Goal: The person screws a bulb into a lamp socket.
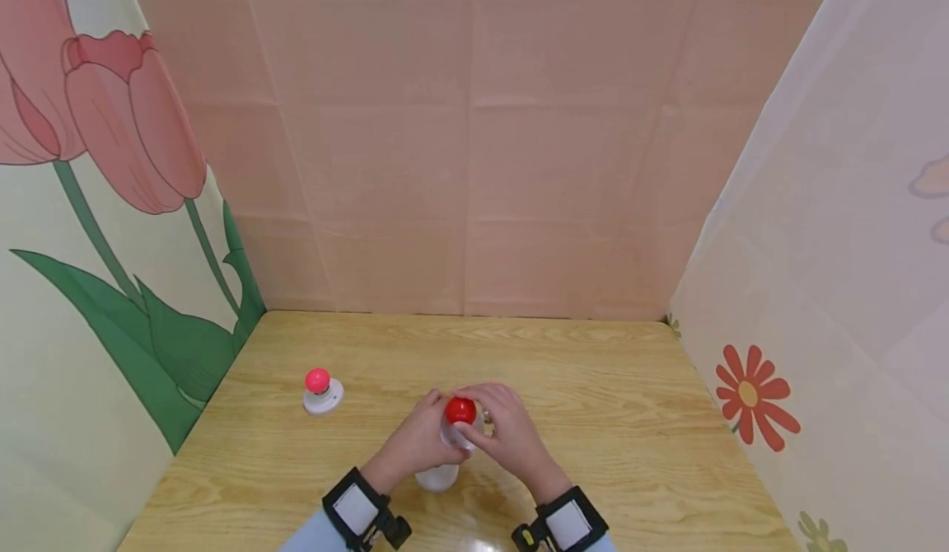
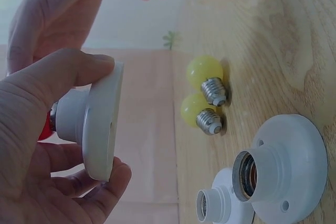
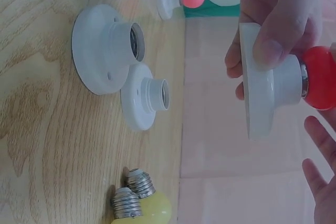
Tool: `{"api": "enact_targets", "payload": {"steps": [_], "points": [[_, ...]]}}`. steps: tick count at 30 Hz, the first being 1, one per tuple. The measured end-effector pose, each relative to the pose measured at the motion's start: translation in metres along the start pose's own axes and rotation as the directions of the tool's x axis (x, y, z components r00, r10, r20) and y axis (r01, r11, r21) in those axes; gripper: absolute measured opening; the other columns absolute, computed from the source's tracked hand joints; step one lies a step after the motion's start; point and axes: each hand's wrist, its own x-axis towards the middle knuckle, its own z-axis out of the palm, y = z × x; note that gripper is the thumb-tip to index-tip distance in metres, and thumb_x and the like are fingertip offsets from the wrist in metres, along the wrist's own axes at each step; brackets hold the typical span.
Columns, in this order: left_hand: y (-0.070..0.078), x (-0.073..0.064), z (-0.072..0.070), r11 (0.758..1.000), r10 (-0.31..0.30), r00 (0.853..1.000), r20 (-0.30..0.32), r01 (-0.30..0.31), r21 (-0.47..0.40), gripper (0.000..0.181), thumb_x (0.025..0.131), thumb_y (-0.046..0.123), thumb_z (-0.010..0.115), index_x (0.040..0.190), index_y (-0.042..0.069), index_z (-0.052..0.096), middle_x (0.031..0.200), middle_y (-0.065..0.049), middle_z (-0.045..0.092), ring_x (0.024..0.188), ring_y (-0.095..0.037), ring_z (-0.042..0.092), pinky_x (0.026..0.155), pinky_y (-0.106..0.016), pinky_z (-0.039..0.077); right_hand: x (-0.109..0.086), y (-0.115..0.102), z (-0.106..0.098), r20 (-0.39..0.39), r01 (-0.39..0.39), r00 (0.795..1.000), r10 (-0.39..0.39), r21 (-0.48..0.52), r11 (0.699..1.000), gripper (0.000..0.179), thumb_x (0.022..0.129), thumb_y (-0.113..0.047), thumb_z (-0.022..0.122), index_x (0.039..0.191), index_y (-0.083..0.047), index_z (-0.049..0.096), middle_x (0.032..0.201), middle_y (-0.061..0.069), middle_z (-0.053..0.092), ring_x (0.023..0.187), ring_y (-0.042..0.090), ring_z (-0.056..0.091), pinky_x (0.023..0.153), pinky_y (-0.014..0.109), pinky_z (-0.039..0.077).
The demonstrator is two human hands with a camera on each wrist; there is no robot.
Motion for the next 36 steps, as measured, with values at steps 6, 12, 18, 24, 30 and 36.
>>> {"api": "enact_targets", "payload": {"steps": [6, 12, 18, 24, 30, 36], "points": [[-0.0003, 0.0005, 0.0007, 1.000, 0.010, 1.000, 0.006, -0.010, 0.000, 0.059, 0.066, 0.034, 0.085, 0.117, 0.013, 0.064, 0.100, 0.005, 0.054, 0.087, -0.007, 0.050, 0.074, -0.021, 0.048, 0.0008, -0.0011, 0.0000, -0.014, -0.012, 1.000, 0.012, -0.018, 1.000, 0.042, 0.079, -0.026, 0.079, 0.118, -0.021, 0.064, 0.114, -0.011, 0.064, 0.109, 0.014, 0.056, 0.096, 0.043, 0.041], [-0.0003, 0.0005, 0.0011, 1.000, 0.020, 1.000, -0.004, -0.020, 0.004, 0.060, 0.066, 0.035, 0.086, 0.117, 0.012, 0.064, 0.100, 0.005, 0.054, 0.087, -0.007, 0.050, 0.075, -0.022, 0.048, 0.0016, -0.0030, -0.0006, -0.021, -0.017, 1.000, 0.016, -0.030, 0.999, 0.042, 0.079, -0.028, 0.079, 0.117, -0.020, 0.064, 0.113, -0.012, 0.064, 0.107, 0.012, 0.055, 0.093, 0.043, 0.043], [-0.0011, 0.0013, 0.0028, 0.999, 0.042, 0.999, -0.024, -0.041, 0.017, 0.057, 0.064, 0.033, 0.086, 0.113, 0.012, 0.064, 0.101, 0.003, 0.057, 0.090, -0.009, 0.052, 0.077, -0.024, 0.050, -0.0003, -0.0004, -0.0016, 0.014, 0.005, 1.000, -0.005, -0.012, 1.000, 0.049, 0.085, -0.025, 0.073, 0.132, -0.021, 0.057, 0.129, -0.004, 0.060, 0.119, 0.019, 0.053, 0.097, 0.052, 0.043], [-0.0013, 0.0015, 0.0033, 1.000, 0.008, 1.000, -0.007, -0.008, -0.010, 0.061, 0.065, 0.035, 0.086, 0.116, 0.011, 0.063, 0.104, 0.003, 0.056, 0.091, -0.009, 0.053, 0.079, -0.026, 0.050, -0.0032, 0.0016, -0.0031, 0.071, 0.005, 0.997, -0.007, 0.027, 1.000, 0.052, 0.089, -0.022, 0.068, 0.139, -0.020, 0.052, 0.138, -0.004, 0.055, 0.125, 0.023, 0.051, 0.097, 0.056, 0.043], [-0.0006, 0.0009, 0.0036, 1.000, 0.011, 1.000, -0.010, -0.011, -0.005, 0.061, 0.064, 0.033, 0.087, 0.116, 0.010, 0.064, 0.102, 0.003, 0.056, 0.089, -0.009, 0.052, 0.077, -0.025, 0.050, -0.0044, -0.0009, -0.0049, 0.089, -0.046, 0.995, 0.041, 0.053, 0.998, 0.044, 0.090, -0.023, 0.068, 0.133, -0.021, 0.057, 0.132, -0.007, 0.058, 0.122, 0.023, 0.051, 0.093, 0.055, 0.047], [0.0004, 0.0003, 0.0027, 1.000, 0.011, 1.000, -0.004, -0.011, -0.016, 0.057, 0.065, 0.031, 0.086, 0.114, 0.012, 0.064, 0.102, 0.004, 0.057, 0.089, -0.008, 0.052, 0.077, -0.025, 0.050, -0.0042, -0.0012, -0.0041, 0.082, -0.069, 0.994, 0.066, 0.046, 0.997, 0.043, 0.089, -0.027, 0.069, 0.130, -0.027, 0.057, 0.127, -0.009, 0.059, 0.121, 0.020, 0.052, 0.095, 0.052, 0.047]]}}
